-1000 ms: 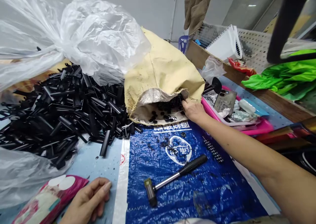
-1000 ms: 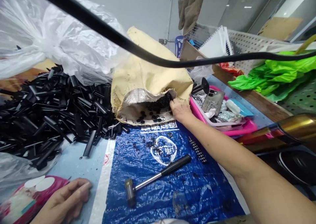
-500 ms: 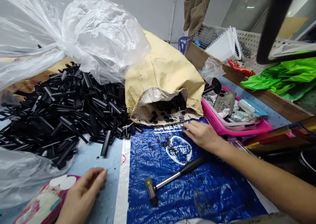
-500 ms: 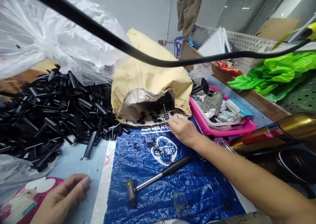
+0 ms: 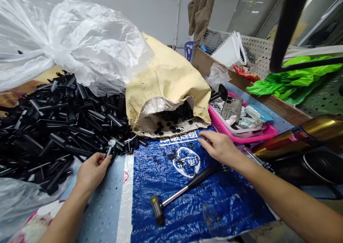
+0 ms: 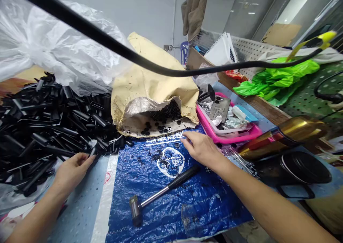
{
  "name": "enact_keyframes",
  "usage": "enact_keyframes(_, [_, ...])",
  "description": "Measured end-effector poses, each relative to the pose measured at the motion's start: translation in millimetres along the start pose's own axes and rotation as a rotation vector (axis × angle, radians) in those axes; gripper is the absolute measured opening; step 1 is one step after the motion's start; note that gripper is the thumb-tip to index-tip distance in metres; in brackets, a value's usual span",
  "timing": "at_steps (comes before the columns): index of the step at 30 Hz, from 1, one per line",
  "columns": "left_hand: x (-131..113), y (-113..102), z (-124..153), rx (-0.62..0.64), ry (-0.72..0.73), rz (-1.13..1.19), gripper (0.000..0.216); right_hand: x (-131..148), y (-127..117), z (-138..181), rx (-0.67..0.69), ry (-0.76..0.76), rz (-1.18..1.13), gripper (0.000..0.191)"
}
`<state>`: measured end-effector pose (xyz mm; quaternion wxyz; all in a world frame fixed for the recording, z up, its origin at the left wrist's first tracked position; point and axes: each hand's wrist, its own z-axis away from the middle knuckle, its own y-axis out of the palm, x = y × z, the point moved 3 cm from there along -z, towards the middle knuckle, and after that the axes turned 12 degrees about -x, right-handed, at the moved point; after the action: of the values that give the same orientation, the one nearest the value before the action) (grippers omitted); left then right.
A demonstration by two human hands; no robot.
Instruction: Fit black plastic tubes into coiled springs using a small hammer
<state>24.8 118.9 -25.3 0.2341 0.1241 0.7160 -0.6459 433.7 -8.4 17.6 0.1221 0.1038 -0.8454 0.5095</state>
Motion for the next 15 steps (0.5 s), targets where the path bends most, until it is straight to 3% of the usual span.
enact_keyframes(4, [10.6, -3.4, 22.2, -0.103, -0.166, 0.269, 0.032, 8.8, 37.5, -66.5, 0.022, 0.062, 0.006, 0.038])
enact_keyframes(7, [21.4, -12.0, 45.2, -0.113, -0.289, 0.478, 0.041, -5.4, 52.4, -103.3, 0.036, 0.199, 0.118, 0.037])
enact_keyframes(12, [18.9, -21.4, 86.6, -0.201, -0.276, 0.431, 0.045, -36.9, 56.6, -127.0, 0.048, 0.396, 0.278, 0.037])
enact_keyframes(15, [-0.1, -6.3, 104.7, -0.075, -0.308, 0.612, 0.050, -44.8, 66.8, -132.4, 0.042, 0.452, 0.292, 0.047])
